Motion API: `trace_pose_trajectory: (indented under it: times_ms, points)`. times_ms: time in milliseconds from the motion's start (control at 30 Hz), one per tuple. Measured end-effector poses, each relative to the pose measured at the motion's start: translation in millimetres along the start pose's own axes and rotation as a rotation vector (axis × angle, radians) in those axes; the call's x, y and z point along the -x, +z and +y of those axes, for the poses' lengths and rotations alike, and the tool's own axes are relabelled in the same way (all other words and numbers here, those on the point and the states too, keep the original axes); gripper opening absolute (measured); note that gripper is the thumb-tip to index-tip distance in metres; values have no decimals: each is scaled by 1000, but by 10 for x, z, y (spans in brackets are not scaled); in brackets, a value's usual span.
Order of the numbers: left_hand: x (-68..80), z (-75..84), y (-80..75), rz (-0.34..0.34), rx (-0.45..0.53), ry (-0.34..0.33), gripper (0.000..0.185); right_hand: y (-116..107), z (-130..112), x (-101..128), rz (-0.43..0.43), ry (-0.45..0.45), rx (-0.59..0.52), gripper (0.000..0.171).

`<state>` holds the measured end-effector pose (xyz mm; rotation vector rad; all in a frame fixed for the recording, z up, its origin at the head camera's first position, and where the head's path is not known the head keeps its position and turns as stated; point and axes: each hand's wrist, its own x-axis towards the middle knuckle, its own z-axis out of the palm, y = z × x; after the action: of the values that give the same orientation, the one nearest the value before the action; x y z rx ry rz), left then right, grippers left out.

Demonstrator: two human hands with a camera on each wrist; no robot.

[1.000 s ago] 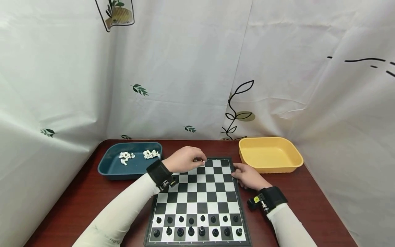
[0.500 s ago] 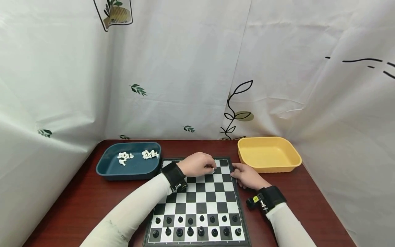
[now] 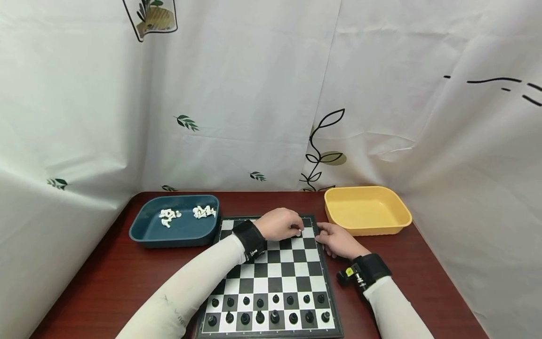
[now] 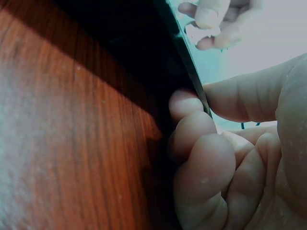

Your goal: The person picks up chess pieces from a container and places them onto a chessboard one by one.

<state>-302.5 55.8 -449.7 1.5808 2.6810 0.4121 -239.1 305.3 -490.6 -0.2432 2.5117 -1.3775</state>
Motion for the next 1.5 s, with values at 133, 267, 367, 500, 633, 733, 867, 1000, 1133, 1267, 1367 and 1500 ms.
trace_pose_trajectory:
  times_ms: [133,267,367,500,633,733,867,1000,1133,1267,1367,1500]
  points:
    - [-92,14,12,-6,-7,2,12,-2,-9,3,-3,-4,1,63]
    - [-188,29,66,-13,-25,10,11,-6,-2,-1,-5,-5,5,62]
    - [-223,37,99,-8,-29,21,10,-2,-4,-8,-11,-7,2,62]
    - [-240,43,110,2,-33,30,11,-1,-20,-10,-15,-9,1,61]
    - [-248,52,106,-2,-42,17,11,-4,-21,-12,-11,-5,6,62]
    - [-251,59,103,-8,-49,10,12,-4,-12,-14,-6,-3,12,62]
    - [-259,65,108,-11,-65,14,12,-4,3,-13,-1,-1,17,64]
    - [-278,82,107,-17,-88,24,11,-4,7,-5,0,-1,19,64]
    - [-296,111,85,-23,-108,25,10,-5,9,-4,1,-1,24,65]
    - [-305,120,76,-26,-115,21,10,-4,11,-9,0,-2,22,65]
    - [-306,114,87,-25,-111,20,10,-4,6,-11,-3,-4,17,65]
    - [-305,109,99,-18,-103,24,10,-2,-5,-3,-4,-7,13,64]
